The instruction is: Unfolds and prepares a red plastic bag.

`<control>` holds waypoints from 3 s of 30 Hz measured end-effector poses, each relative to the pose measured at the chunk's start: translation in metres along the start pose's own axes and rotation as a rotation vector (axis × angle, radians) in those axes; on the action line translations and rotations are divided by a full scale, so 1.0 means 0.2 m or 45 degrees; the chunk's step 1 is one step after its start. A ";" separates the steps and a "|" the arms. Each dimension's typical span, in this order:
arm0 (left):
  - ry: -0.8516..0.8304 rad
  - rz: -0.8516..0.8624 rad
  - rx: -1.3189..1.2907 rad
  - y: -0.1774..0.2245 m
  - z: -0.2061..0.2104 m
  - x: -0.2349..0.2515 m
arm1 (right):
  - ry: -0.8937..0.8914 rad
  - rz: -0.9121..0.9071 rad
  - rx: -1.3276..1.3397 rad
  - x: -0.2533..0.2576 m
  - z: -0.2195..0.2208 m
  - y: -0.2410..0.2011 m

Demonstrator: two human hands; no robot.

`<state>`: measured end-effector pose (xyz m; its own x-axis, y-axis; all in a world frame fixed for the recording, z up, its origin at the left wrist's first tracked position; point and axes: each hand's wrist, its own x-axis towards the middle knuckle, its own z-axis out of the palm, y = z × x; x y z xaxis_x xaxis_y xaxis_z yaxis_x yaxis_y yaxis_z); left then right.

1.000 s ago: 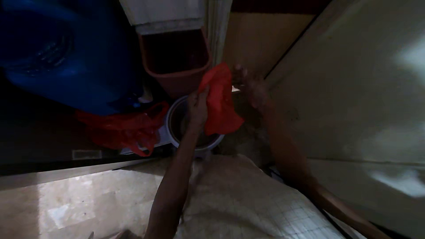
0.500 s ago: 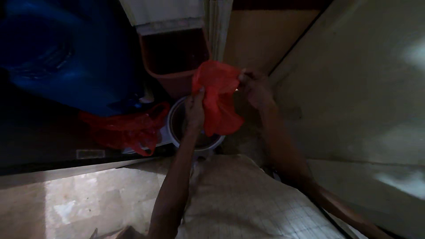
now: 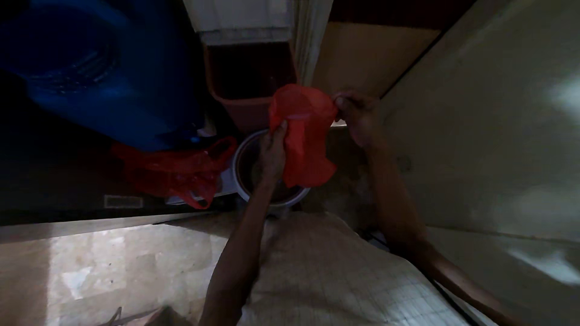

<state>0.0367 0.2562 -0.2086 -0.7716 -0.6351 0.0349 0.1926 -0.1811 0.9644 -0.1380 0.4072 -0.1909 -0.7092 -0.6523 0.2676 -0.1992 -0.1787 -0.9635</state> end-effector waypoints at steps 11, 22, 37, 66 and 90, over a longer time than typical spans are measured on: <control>-0.061 0.006 -0.059 0.00 0.02 0.04 | -0.246 0.065 -0.089 -0.11 0.07 0.21; -0.066 0.068 -0.019 0.00 -0.01 0.06 | 0.296 -0.036 -0.096 -0.12 0.16 0.24; 0.006 -0.030 -0.053 -0.02 -0.01 0.10 | 0.005 0.205 -0.363 -0.26 0.04 0.29; -0.321 0.271 0.327 0.18 -0.38 0.11 | 0.236 0.371 -0.611 -0.27 0.28 -0.05; -0.003 0.028 0.273 -0.17 -0.61 0.04 | 0.185 0.018 -0.838 -0.19 0.15 -0.18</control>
<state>0.0968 0.1657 -0.2730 -0.7703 -0.6351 0.0572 0.0765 -0.0030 0.9971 -0.0838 0.4158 -0.1670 -0.7894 -0.5374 0.2967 -0.5270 0.3454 -0.7765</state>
